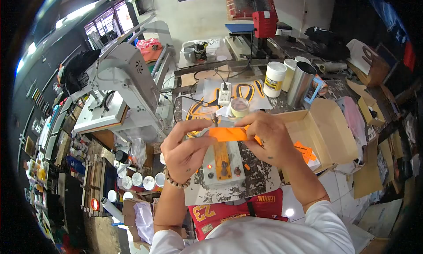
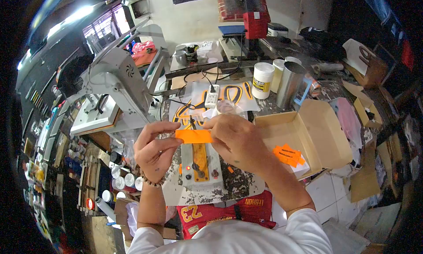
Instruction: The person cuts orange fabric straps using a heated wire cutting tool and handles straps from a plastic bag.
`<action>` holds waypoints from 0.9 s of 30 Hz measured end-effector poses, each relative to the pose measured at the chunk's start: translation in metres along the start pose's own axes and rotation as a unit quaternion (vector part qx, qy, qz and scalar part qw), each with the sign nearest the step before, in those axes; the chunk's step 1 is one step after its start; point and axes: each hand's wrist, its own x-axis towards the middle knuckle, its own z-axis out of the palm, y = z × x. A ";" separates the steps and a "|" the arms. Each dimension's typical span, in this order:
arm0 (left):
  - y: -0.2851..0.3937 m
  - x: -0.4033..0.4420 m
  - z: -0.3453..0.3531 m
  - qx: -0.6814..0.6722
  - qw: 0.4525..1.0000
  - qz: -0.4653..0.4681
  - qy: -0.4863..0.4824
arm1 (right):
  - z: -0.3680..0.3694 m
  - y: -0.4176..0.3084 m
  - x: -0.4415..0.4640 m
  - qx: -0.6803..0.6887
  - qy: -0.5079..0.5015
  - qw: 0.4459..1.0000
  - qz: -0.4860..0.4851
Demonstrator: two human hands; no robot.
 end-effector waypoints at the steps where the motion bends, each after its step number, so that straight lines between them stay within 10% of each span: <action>1: -0.001 -0.003 0.002 0.008 0.999 0.006 0.032 | 0.000 -0.001 -0.001 0.005 0.010 1.000 -0.011; 13: -0.025 -0.013 -0.013 -0.036 0.992 -0.045 0.113 | -0.016 0.028 -0.015 0.090 -0.002 0.989 0.116; 27: 0.009 -0.060 -0.130 -0.195 0.971 -0.052 0.129 | -0.014 -0.050 -0.013 0.278 0.044 0.959 0.039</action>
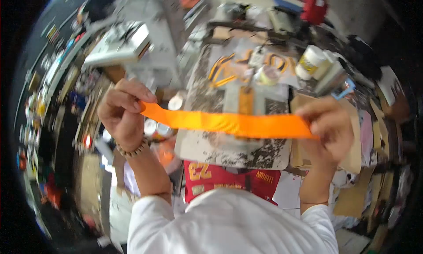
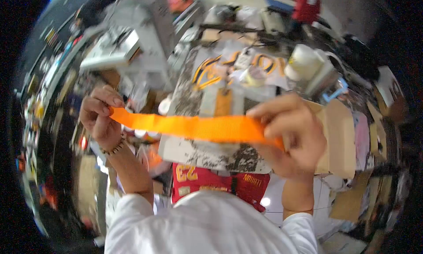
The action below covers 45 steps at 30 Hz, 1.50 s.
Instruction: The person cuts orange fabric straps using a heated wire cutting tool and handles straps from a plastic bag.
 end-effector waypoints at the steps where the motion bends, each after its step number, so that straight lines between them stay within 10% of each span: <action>1: 0.014 -0.010 -0.009 -0.022 0.999 -0.026 -0.007 | 0.018 -0.008 -0.009 0.052 0.014 0.998 0.015; 6: 0.076 -0.078 -0.032 0.055 0.959 -0.267 -0.074 | 0.109 -0.004 -0.042 0.010 -0.195 0.981 0.007; 9: 0.093 -0.143 -0.023 -0.101 0.808 -0.574 -0.084 | 0.173 0.018 -0.087 0.020 -0.260 0.957 0.123; 12: 0.090 -0.227 -0.009 -0.126 0.779 -0.603 -0.116 | 0.224 0.052 -0.131 0.061 -0.299 0.932 0.194; 18: 0.111 -0.287 -0.071 0.113 0.750 -0.633 0.157 | 0.280 0.094 -0.187 0.209 -0.384 0.820 0.369; 22: 0.083 -0.284 -0.108 0.188 0.754 -0.539 0.325 | 0.336 0.132 -0.204 0.057 -0.429 0.898 0.078; 28: -0.010 -0.402 -0.146 0.188 0.709 -0.655 0.181 | 0.374 0.177 -0.222 -0.143 -0.448 0.883 0.000; 30: -0.028 -0.394 -0.135 0.477 0.557 -0.649 -0.203 | 0.370 0.183 -0.224 -0.121 -0.477 0.870 0.023; 34: -0.062 -0.355 -0.127 0.536 0.609 -0.562 -0.159 | 0.352 0.166 -0.225 -0.109 -0.474 0.873 -0.023; 45: -0.128 -0.388 -0.120 0.526 0.503 -0.545 -0.415 | 0.326 0.160 -0.243 -0.082 -0.494 0.866 0.014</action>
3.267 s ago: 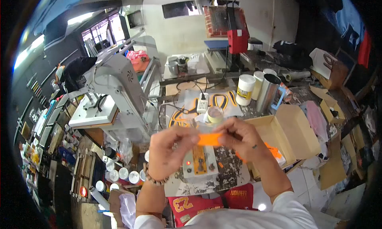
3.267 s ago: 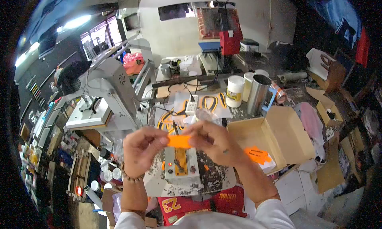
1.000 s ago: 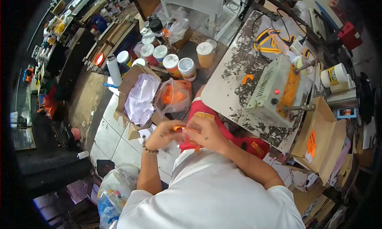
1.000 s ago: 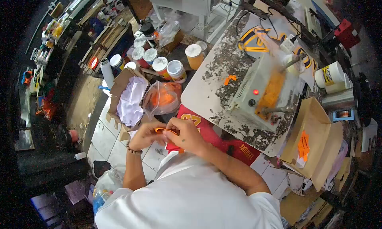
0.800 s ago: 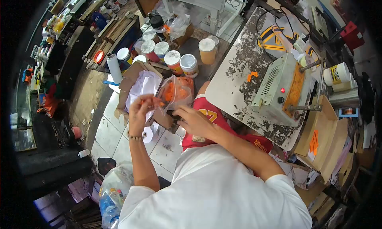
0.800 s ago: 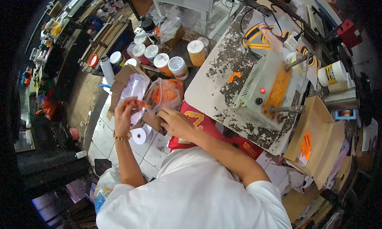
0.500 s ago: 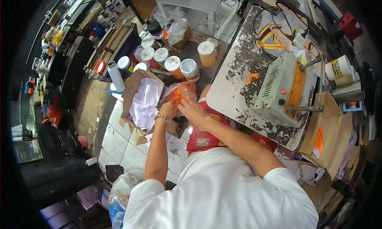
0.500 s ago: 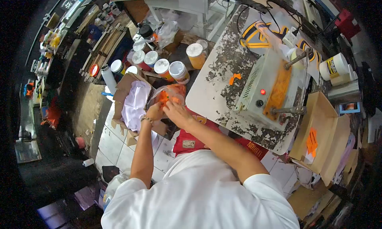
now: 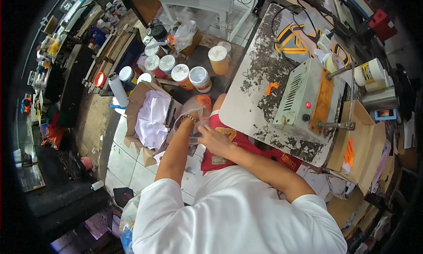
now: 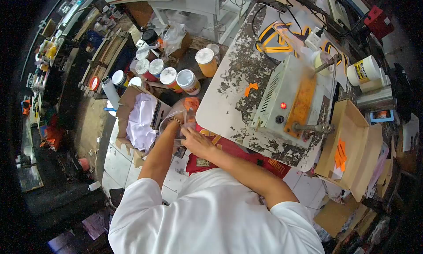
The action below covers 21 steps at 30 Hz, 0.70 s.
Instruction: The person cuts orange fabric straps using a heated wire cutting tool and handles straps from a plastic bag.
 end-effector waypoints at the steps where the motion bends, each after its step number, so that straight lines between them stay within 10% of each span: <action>1: 0.000 0.000 0.001 0.001 1.000 0.004 -0.002 | 0.000 0.000 -0.001 -0.002 -0.008 1.000 0.001; 21: 0.004 -0.020 -0.001 0.024 0.997 0.079 0.007 | -0.013 0.000 -0.008 0.008 0.000 0.999 0.053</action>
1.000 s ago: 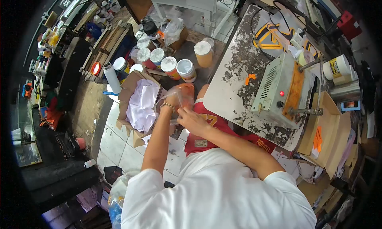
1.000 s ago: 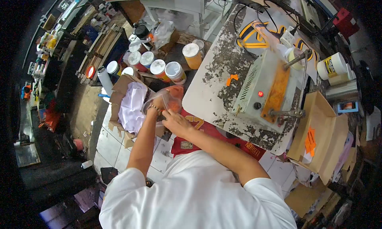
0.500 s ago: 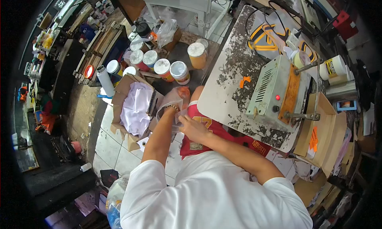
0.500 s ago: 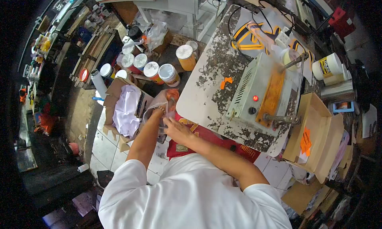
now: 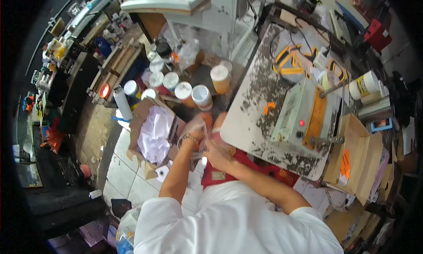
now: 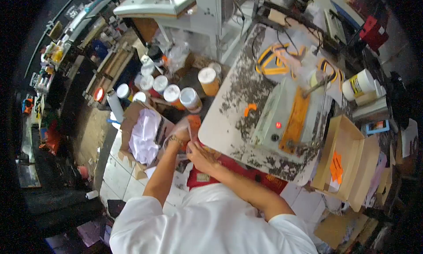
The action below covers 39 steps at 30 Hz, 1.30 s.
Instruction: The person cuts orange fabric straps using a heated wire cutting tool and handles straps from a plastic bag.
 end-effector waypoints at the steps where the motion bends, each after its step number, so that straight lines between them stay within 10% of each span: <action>1: 0.005 0.007 -0.002 0.007 1.000 0.008 0.008 | 0.016 0.006 -0.001 -0.001 0.020 1.000 0.001; 34: 0.010 -0.011 0.008 0.144 0.976 0.155 0.047 | 0.015 0.027 0.006 -0.009 0.007 1.000 0.008; 39: 0.032 -0.032 -0.052 0.008 0.997 -0.025 0.070 | 0.033 0.033 0.016 0.077 0.095 0.992 -0.028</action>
